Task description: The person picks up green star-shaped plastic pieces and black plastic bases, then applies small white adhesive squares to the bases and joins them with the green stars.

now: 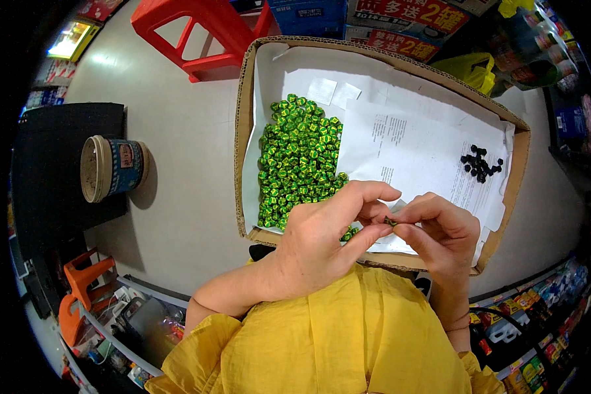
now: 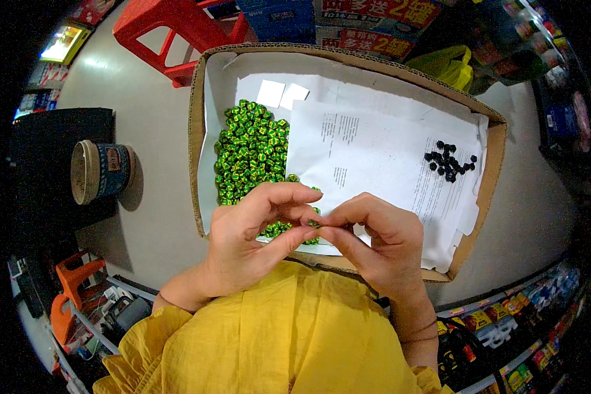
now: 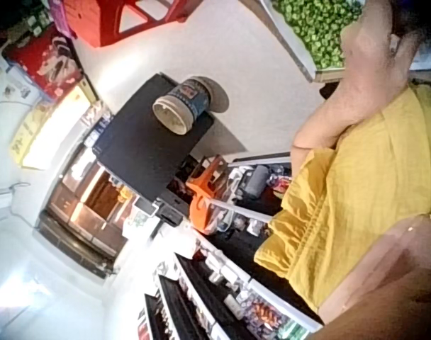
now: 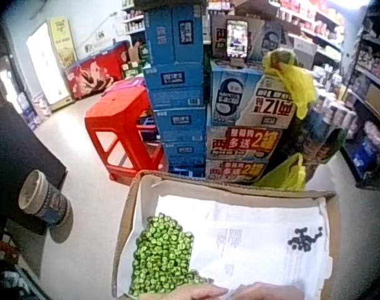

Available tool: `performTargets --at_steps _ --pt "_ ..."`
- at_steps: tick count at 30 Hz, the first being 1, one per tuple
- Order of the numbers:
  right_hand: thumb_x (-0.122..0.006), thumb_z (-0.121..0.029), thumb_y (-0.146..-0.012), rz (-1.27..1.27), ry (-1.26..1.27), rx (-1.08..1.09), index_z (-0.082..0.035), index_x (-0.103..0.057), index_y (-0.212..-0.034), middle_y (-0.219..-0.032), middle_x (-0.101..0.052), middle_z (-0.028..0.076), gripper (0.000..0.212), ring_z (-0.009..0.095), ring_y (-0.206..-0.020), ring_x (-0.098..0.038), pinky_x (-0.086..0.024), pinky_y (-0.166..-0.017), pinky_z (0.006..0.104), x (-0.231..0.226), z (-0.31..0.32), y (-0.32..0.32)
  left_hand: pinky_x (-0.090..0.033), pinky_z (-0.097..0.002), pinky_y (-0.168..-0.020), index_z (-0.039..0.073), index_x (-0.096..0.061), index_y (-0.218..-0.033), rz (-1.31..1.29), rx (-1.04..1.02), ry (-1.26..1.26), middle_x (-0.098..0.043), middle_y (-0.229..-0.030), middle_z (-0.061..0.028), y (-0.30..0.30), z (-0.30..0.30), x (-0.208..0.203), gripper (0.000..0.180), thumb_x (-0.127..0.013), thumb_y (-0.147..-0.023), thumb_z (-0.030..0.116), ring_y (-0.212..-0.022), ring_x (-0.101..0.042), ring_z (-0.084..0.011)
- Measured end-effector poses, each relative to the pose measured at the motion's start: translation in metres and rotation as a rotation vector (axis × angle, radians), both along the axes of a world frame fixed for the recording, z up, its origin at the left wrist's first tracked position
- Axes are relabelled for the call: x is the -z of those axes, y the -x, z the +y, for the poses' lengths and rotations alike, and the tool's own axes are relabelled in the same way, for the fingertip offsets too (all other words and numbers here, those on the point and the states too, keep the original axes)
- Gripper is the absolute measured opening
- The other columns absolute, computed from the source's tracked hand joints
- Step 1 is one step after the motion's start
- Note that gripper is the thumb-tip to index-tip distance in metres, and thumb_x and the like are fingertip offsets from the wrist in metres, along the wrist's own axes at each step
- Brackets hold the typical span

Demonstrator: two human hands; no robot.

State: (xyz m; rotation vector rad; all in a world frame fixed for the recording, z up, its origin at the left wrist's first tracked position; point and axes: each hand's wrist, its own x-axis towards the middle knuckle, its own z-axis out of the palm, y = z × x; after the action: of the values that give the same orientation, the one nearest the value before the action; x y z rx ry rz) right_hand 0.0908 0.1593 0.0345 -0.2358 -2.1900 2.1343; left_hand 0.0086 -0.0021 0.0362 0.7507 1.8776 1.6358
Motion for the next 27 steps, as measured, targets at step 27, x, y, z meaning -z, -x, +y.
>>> performTargets --at_steps 27 --pt "-0.073 0.004 -0.061 0.636 -0.397 -0.241 -0.001 -0.065 -0.08 -0.074 -0.06 0.008 0.021 0.019 -0.059 -0.057 -0.044 -0.049 0.0259 0.011 0.022 0.015 -0.047 -0.0212 -0.066 -0.006 -0.062 -0.091 -0.344 -0.045 -0.268 -0.062 -0.086 -0.0112 -0.011 0.0 0.0 0.019 -0.062 -0.073 -0.011 -0.076 -0.059 -0.0131"
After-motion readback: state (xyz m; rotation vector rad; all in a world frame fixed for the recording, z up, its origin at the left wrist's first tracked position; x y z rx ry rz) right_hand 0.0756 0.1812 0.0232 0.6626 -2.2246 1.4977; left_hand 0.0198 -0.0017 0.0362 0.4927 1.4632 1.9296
